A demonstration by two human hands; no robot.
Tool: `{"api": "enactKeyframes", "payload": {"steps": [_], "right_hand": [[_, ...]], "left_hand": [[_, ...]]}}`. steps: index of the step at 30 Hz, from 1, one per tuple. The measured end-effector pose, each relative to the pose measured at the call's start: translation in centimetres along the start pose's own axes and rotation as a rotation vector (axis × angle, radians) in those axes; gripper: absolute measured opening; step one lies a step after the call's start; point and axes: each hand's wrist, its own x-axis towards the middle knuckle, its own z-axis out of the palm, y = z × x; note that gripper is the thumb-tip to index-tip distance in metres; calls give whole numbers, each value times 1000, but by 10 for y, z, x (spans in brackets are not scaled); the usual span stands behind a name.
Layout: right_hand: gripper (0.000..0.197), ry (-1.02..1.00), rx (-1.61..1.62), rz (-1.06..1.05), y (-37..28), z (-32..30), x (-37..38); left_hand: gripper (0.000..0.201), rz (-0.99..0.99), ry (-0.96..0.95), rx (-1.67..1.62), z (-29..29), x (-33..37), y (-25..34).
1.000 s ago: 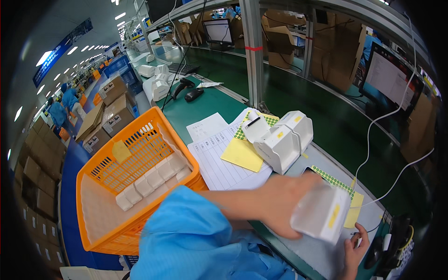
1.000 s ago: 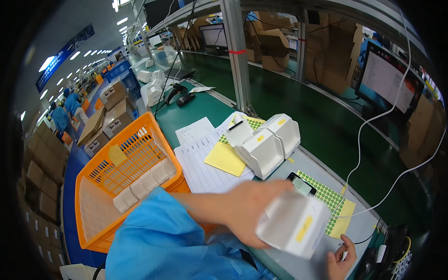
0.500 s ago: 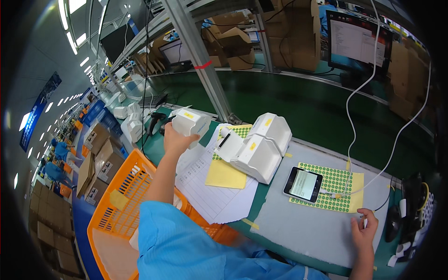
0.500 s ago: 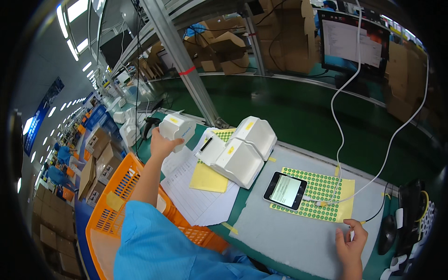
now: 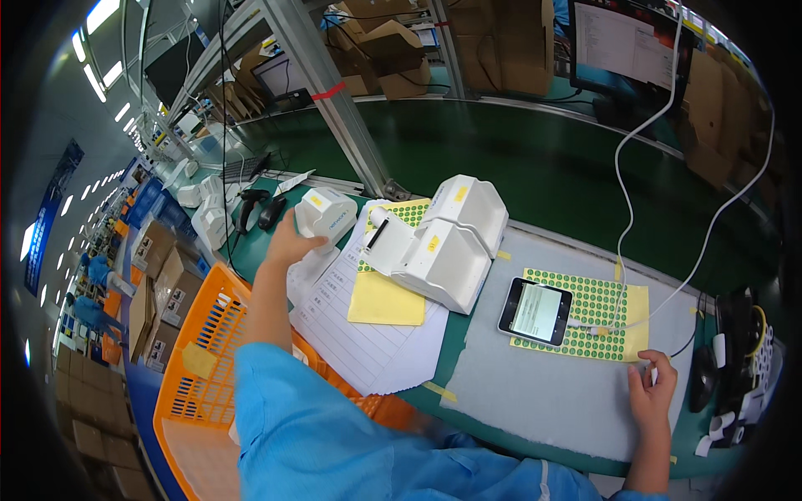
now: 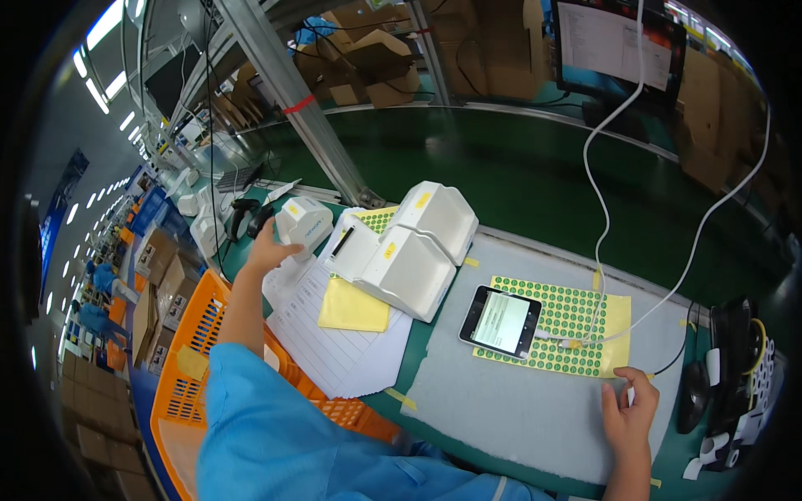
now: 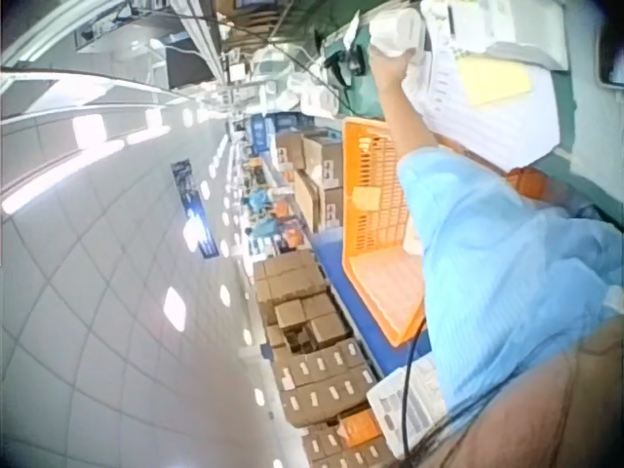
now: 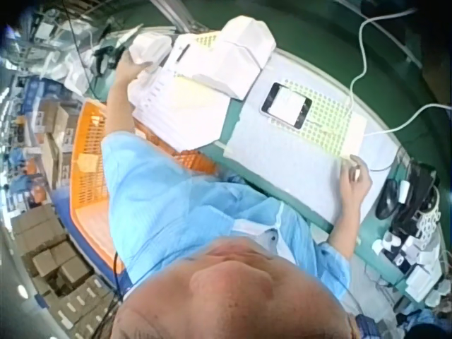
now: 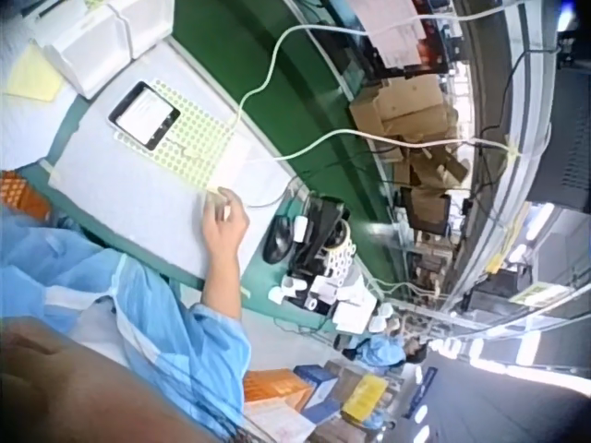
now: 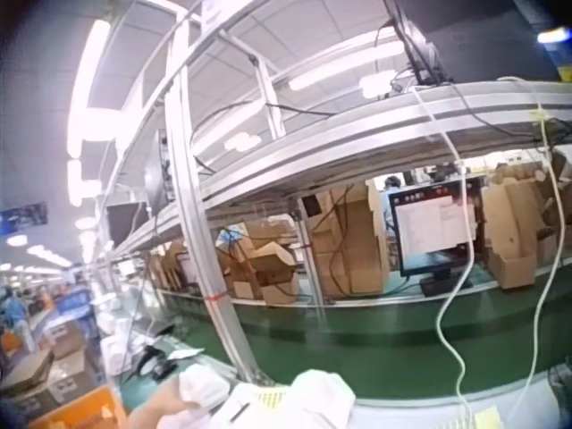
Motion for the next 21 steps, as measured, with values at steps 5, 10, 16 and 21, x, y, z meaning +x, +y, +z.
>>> {"api": "enactKeyframes", "payload": {"steps": [5,10,16,21], "right_hand": [[22,-82,1,4,-4,-1,2],[21,-102,-2,-47,-1,-2,-2],[21,-131,-33,-29,-11,-4,-2],[22,-149,18,-17,-9,1,-1]], "left_hand": [[62,257,524,56,-11,-31,34],[42,733,177,137,8,-91,126],[55,460,-98,437,15,-142,169],[49,410,-83,256,22,-138,162]]}}
